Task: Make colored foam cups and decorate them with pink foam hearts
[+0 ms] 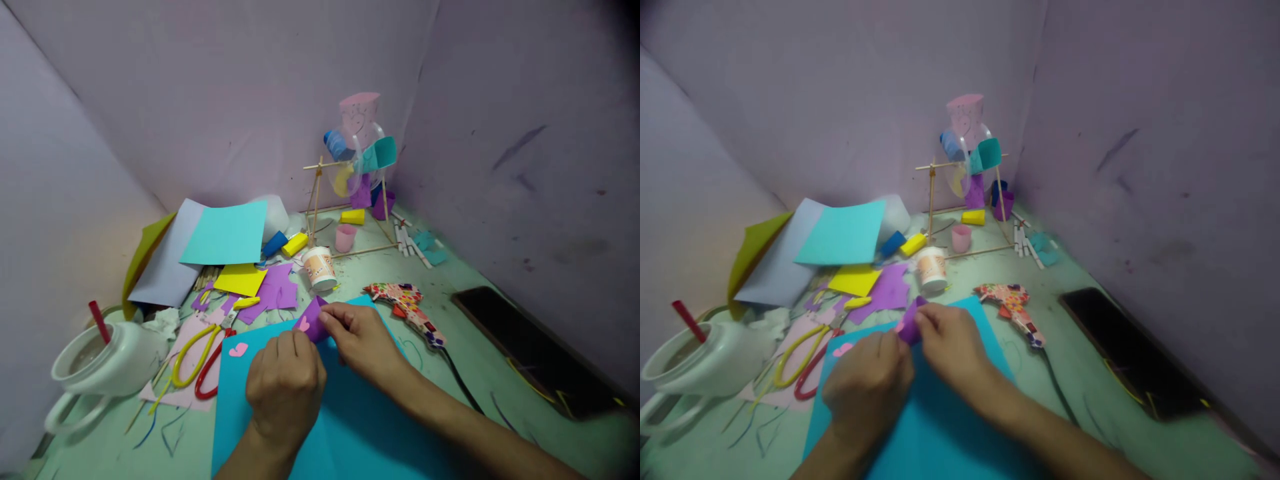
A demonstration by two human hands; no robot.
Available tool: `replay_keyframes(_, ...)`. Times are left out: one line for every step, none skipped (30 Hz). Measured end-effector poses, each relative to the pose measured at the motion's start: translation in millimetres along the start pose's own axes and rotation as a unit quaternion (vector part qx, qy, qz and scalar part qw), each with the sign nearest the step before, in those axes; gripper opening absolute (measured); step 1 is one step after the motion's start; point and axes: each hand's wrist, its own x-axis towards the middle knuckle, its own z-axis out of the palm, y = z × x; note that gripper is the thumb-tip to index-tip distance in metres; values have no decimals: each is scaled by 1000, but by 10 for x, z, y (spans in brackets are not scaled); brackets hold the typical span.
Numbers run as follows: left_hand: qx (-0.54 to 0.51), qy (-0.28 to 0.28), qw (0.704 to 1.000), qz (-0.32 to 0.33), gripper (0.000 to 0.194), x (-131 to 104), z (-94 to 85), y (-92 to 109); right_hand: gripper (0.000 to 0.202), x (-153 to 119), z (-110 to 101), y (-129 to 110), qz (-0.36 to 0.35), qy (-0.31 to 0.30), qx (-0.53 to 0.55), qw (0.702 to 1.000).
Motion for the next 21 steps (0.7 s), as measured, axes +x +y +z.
replay_keyframes(2, 1, 1000, 0, 29, 3, 3, 0, 26, 1, 2, -1, 0, 1, -1, 1000)
replay_keyframes(2, 1, 1000, -1, 29, 7, 5, 0, 26, 1, 3, -1, 0, 3, -1, 1000)
replay_keyframes(2, 1, 1000, -1, 29, 11, 7, -1, 27, 1, 5, -1, -2, 5, -2, 1000)
replay_keyframes(1, 0, 1000, -1, 29, 16, 7, -1, 26, 1, 7, 0, -3, 5, -1, 1000)
replay_keyframes(0, 1, 1000, 0, 29, 21, 8, -2, 27, 0, 9, 1, -4, 6, -1, 1000)
replay_keyframes(0, 0, 1000, 1, 29, 27, 8, -1, 26, 0, 11, 3, -5, 6, 0, 1000)
replay_keyframes(-1, 0, 1000, 3, 28, 34, 9, -1, 26, 1, 12, 4, -5, 6, 1, 1000)
replay_keyframes(-2, -1, 1000, 5, 28, 40, 10, 1, 26, 1, 14, 5, -5, 5, 1, 1000)
replay_keyframes(-3, -2, 1000, 7, 28, 46, 12, 3, 27, 3, 14, 5, -6, 5, 1, 1000)
replay_keyframes(-5, -4, 1000, 9, 28, 51, 15, 6, 27, 4, 14, 5, -8, 5, 1, 1000)
replay_keyframes(-7, -4, 1000, 10, 28, 55, 17, 10, 27, 6, 14, 4, -11, 6, 1, 1000)
replay_keyframes(-9, -5, 1000, 10, 28, 57, 19, 15, 28, 8, 13, 2, -15, 7, 1, 1000)
replay_keyframes(-11, -4, 1000, 11, 28, 59, 21, 20, 28, 10, 12, 1, -19, 8, 2, 1000)
replay_keyframes(-13, -4, 1000, 11, 29, 60, 22, 24, 28, 11, 11, -1, -22, 9, 3, 1000)
replay_keyframes(-13, -4, 1000, 10, 29, 60, 23, 28, 28, 11, 10, -4, -24, 10, 5, 1000)
replay_keyframes(-14, -4, 1000, 10, 29, 60, 23, 30, 28, 11, 8, -6, -22, 9, 8, 1000)
replay_keyframes(-15, -4, 1000, 11, 29, 59, 25, 31, 28, 10, 6, -9, -20, 7, 12, 1000)
replay_keyframes(-16, -5, 1000, 11, 29, 58, 27, 30, 28, 10, 4, -12, -18, 5, 16, 1000)
replay_keyframes(-17, -8, 1000, 12, 29, 57, 31, 28, 28, 10, 3, -15, -16, 2, 21, 1000)
replay_keyframes(-16, -12, 1000, 14, 28, 54, 36, 24, 29, 11, 3, -17, -15, -1, 24, 1000)
replay_keyframes(-15, -17, 1000, 20, 27, 51, 43, 20, 29, 13, 3, -18, -15, -1, 27, 1000)
